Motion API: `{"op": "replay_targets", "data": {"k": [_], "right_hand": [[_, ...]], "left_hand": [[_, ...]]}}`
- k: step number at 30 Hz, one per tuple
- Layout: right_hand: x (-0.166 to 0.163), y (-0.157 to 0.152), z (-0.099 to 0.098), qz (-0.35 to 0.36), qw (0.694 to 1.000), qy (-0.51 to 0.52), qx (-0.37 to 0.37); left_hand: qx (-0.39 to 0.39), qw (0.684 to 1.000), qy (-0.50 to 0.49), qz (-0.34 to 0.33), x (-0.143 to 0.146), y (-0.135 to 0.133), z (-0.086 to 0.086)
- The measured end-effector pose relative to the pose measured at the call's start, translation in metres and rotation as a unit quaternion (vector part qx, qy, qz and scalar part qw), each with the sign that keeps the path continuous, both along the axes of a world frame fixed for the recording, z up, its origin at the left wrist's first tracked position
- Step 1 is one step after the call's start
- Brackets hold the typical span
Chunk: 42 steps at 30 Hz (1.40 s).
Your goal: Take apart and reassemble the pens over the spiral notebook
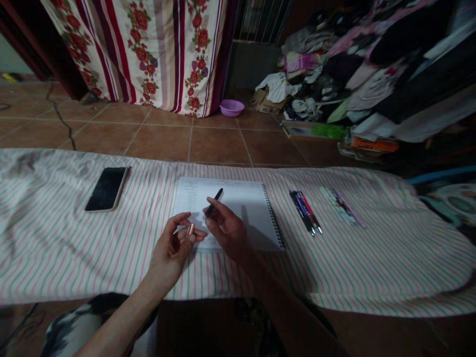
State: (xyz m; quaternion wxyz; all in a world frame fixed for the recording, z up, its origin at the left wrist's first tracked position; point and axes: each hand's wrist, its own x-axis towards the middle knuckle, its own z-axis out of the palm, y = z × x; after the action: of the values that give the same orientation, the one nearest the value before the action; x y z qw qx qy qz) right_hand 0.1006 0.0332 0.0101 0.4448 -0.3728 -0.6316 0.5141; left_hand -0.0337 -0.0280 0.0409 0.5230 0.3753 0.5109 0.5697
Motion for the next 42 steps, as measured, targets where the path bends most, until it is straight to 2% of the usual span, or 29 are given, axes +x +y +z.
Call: {"op": "replay_targets", "data": {"k": [11, 18, 27, 34, 38, 40, 42], "right_hand": [[-0.002, 0.001, 0.004, -0.011, 1.000, 0.009, 0.010], [-0.003, 0.001, -0.005, -0.025, 0.999, -0.011, 0.036], [-0.003, -0.003, 0.004, -0.070, 0.997, -0.016, 0.030], [-0.003, -0.008, 0.006, -0.036, 0.999, 0.003, 0.009], [-0.005, -0.013, 0.014, 0.003, 0.994, 0.097, -0.048], [-0.007, -0.014, 0.019, 0.015, 0.976, 0.190, -0.102], [-0.007, -0.012, 0.022, 0.014, 0.946, 0.276, -0.168]], "left_hand": [[-0.041, 0.998, 0.029, 0.028, -0.002, 0.001, -0.003], [-0.045, 0.998, 0.049, 0.007, -0.002, 0.000, -0.005], [-0.029, 0.997, 0.077, -0.013, -0.001, -0.001, -0.006], [-0.046, 0.998, 0.041, -0.026, 0.000, -0.002, -0.004], [-0.053, 0.997, -0.032, -0.040, -0.002, -0.002, -0.002], [-0.062, 0.993, -0.091, -0.040, -0.002, -0.002, -0.003], [-0.077, 0.987, -0.139, -0.033, -0.001, -0.001, -0.003]]}}
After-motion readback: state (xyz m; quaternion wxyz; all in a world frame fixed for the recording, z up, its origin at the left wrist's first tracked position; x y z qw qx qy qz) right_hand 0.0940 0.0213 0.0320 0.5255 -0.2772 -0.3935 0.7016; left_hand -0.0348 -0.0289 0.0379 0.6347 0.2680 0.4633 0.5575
